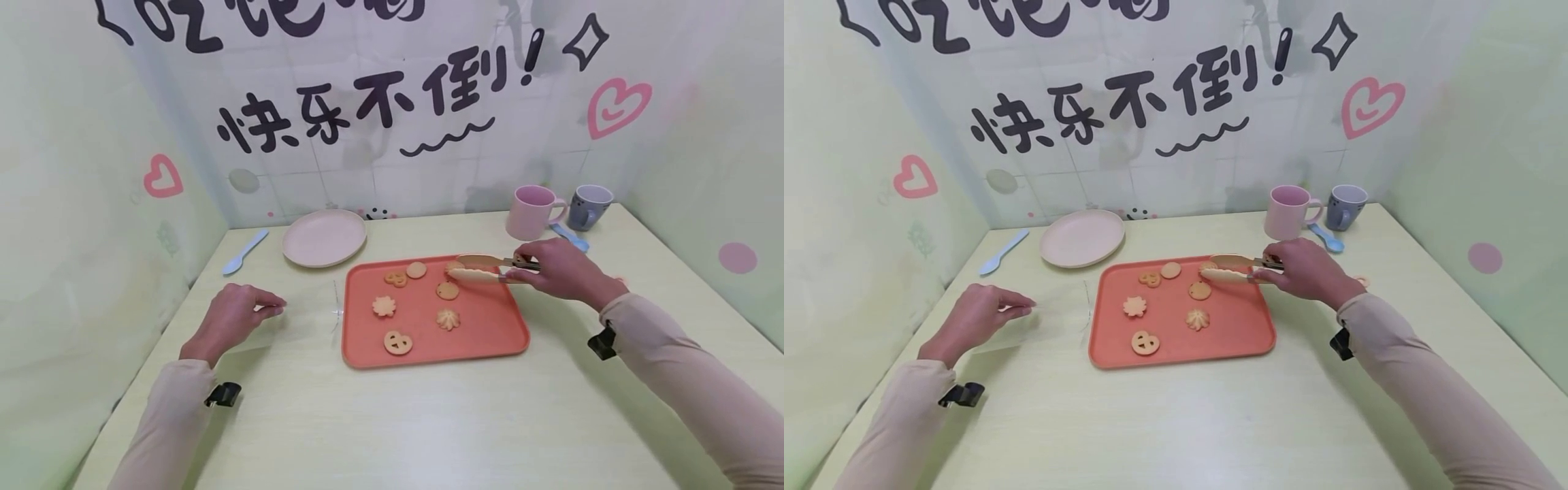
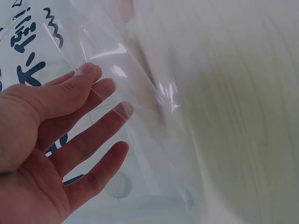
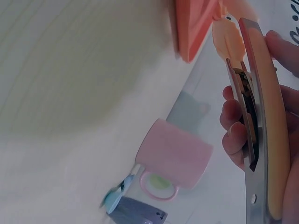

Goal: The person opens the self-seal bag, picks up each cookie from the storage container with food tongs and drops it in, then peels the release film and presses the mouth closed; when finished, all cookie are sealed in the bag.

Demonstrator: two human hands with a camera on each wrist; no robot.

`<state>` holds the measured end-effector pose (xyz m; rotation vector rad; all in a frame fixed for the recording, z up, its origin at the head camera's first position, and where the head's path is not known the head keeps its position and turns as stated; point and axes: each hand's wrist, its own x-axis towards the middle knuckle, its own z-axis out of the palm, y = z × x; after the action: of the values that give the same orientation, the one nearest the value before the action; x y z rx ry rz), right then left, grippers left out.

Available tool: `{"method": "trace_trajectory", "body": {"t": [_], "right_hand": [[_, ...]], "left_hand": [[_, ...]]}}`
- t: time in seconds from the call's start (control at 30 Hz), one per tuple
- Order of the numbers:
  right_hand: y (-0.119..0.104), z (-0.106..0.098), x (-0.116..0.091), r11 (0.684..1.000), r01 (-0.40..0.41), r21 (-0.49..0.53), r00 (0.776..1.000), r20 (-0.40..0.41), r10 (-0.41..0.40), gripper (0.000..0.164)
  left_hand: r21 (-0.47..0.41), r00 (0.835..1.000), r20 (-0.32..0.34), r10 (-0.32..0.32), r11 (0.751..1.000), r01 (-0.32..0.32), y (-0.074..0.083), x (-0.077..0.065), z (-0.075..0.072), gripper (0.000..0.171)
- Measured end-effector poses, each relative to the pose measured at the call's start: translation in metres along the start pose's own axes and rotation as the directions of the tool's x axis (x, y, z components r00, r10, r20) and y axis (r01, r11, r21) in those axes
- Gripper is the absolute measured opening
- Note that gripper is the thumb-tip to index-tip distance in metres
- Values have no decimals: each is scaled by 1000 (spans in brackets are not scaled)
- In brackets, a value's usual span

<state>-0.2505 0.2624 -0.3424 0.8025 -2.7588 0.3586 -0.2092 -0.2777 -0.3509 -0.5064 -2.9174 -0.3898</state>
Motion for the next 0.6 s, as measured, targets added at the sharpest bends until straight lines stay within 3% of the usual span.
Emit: {"method": "trace_trajectory", "body": {"t": [0.6], "right_hand": [[-52,18,37,991,61,120,998,19,-64,28]], "left_hand": [[16,1000,-22,18,1000,-18,-2,-1,-1,14]]}}
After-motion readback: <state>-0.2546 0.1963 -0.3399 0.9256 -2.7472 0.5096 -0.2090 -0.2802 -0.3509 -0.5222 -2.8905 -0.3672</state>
